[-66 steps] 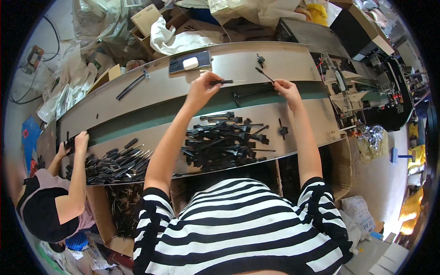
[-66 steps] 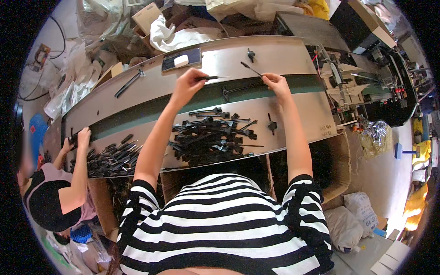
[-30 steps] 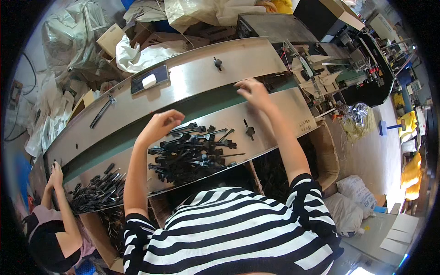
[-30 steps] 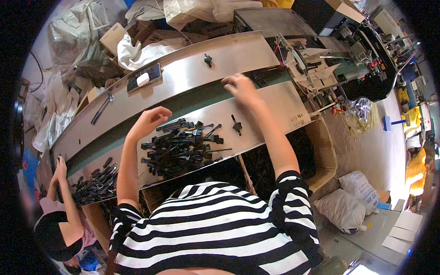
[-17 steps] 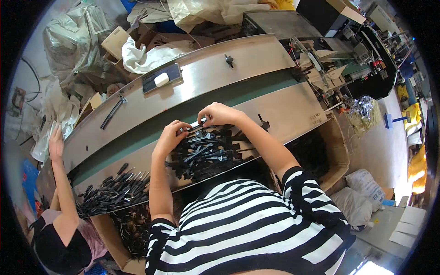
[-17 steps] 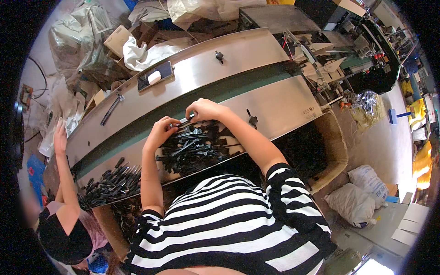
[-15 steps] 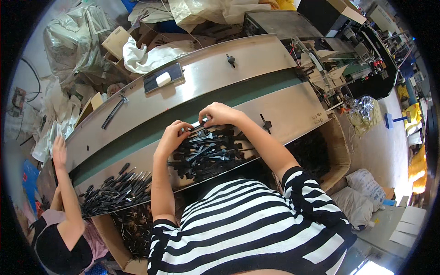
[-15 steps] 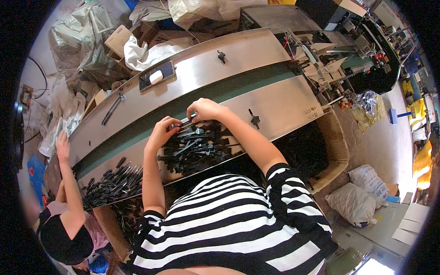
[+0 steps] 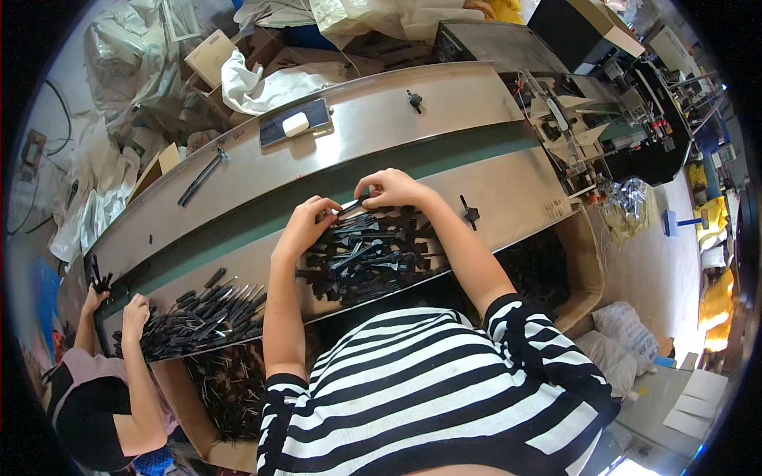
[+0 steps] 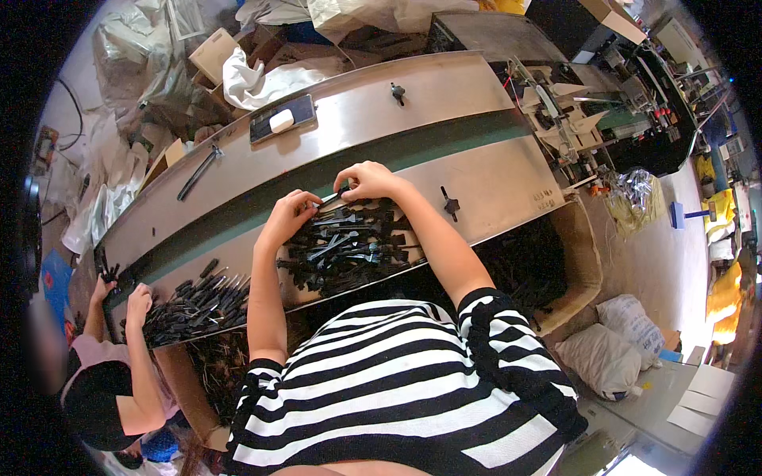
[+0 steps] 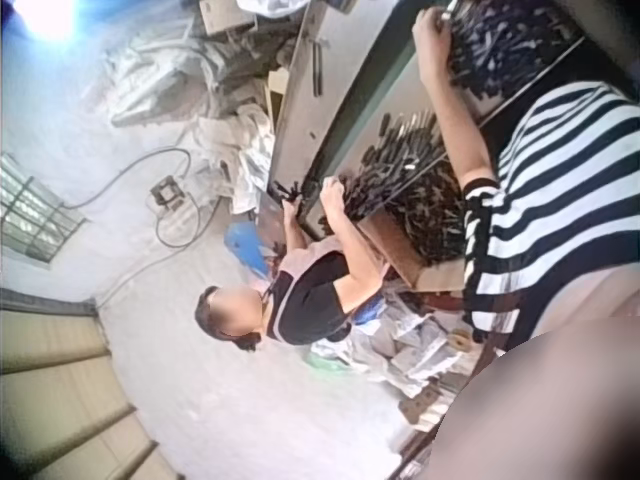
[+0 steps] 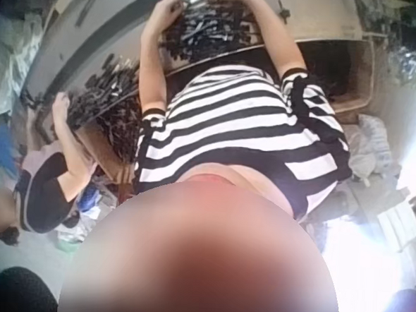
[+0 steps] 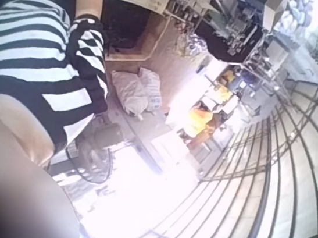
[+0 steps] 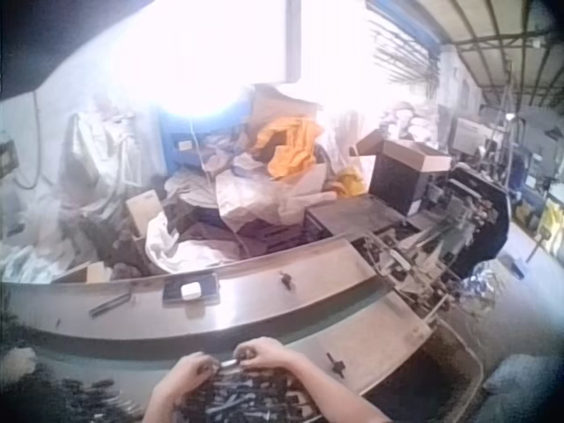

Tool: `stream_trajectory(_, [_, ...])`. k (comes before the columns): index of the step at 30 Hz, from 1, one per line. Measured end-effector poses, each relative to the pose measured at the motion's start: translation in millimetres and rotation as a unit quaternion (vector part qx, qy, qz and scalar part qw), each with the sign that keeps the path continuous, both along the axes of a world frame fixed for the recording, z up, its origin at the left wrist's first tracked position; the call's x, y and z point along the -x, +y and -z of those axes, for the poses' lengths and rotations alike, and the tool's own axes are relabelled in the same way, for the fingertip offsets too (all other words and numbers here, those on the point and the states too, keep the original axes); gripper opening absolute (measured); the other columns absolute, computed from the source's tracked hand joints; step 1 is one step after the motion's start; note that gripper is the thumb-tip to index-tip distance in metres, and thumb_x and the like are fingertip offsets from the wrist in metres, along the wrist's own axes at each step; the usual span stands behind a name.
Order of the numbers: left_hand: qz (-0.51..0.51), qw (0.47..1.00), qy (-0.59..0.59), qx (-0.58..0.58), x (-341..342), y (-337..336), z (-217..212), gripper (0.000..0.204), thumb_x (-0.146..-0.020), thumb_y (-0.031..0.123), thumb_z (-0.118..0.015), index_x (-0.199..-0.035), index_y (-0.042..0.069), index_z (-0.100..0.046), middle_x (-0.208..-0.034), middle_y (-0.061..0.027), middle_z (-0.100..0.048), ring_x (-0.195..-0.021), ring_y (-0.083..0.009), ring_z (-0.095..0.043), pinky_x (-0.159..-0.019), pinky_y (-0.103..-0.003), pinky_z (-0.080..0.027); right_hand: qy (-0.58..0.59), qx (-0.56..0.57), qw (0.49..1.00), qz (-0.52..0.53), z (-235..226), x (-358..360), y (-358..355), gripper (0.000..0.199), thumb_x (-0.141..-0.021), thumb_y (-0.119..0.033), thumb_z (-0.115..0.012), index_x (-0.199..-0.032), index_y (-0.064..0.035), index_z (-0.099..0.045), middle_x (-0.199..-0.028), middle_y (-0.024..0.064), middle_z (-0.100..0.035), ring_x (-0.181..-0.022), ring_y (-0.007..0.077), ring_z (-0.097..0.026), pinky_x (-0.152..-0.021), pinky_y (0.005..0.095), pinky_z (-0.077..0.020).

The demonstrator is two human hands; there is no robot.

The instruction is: Sorting and inspecting black rubber or plastic industrial components on a metal workbench.

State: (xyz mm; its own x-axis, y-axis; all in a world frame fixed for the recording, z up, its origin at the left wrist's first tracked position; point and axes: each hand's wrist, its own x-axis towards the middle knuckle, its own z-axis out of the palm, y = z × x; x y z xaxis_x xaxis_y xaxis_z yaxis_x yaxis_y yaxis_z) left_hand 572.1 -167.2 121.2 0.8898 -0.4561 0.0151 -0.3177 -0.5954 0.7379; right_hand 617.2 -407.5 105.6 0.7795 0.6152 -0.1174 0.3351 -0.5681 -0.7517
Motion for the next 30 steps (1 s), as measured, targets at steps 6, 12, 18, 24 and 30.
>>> stream_trajectory(6, [-0.028,0.999,0.032,-0.012,1.0,-0.5,-2.9,0.019,-0.078,0.004,-0.067,-0.096,0.006,-0.067,-0.076,-0.0073,-0.054,-0.065,-0.0168,-0.052,-0.062,-0.030,-0.044,0.012,-0.006,1.000,0.007,-0.1,0.5,1.2,0.029,-0.069,-0.033,-0.069,-0.095,-0.0199,-0.070,-0.062,0.0025,-0.057,-0.060,0.0186,-0.057,-0.057,0.0321,-0.0444])
stream_trajectory(12, [-0.008,1.000,0.020,0.009,-2.1,2.2,1.9,0.023,-0.074,0.002,-0.066,-0.096,0.007,-0.068,-0.076,-0.0069,-0.057,-0.064,-0.0155,-0.053,-0.062,-0.028,-0.046,0.006,-0.012,1.000,0.016,0.7,0.2,-0.1,0.028,-0.072,-0.032,-0.070,-0.098,-0.0221,-0.070,-0.062,0.0029,-0.056,-0.059,0.0157,-0.055,-0.056,0.0299,-0.0418])
stream_trajectory(18, [0.008,0.999,0.018,0.037,-2.9,5.9,4.6,0.023,-0.073,0.001,-0.067,-0.096,0.006,-0.069,-0.076,-0.0065,-0.057,-0.065,-0.0148,-0.054,-0.063,-0.027,-0.047,0.005,-0.020,1.000,0.006,0.0,0.7,-0.7,0.032,-0.071,-0.031,-0.075,-0.102,-0.0209,-0.070,-0.062,0.0022,-0.055,-0.058,0.0145,-0.052,-0.056,0.0287,-0.0414])
stream_trajectory(24, [0.003,0.999,0.025,0.034,-1.7,4.9,1.6,0.021,-0.074,0.003,-0.069,-0.095,0.005,-0.068,-0.077,-0.0071,-0.058,-0.067,-0.0152,-0.056,-0.063,-0.028,-0.047,0.000,-0.031,0.999,0.021,2.1,1.8,0.2,0.037,-0.068,-0.032,-0.078,-0.100,-0.0168,-0.069,-0.063,0.0021,-0.056,-0.059,0.0143,-0.053,-0.057,0.0284,-0.0426])
stream_trajectory(30, [-0.019,1.000,0.003,-0.002,-1.5,3.5,-0.8,0.017,-0.074,0.007,-0.070,-0.090,0.004,-0.067,-0.080,-0.0089,-0.059,-0.070,-0.0195,-0.058,-0.065,-0.030,-0.048,0.014,-0.037,0.999,0.030,-0.6,3.3,1.5,0.031,-0.069,-0.021,-0.078,-0.097,-0.0109,-0.069,-0.060,-0.0005,-0.050,-0.056,0.0095,-0.046,-0.054,0.0253,-0.0391])
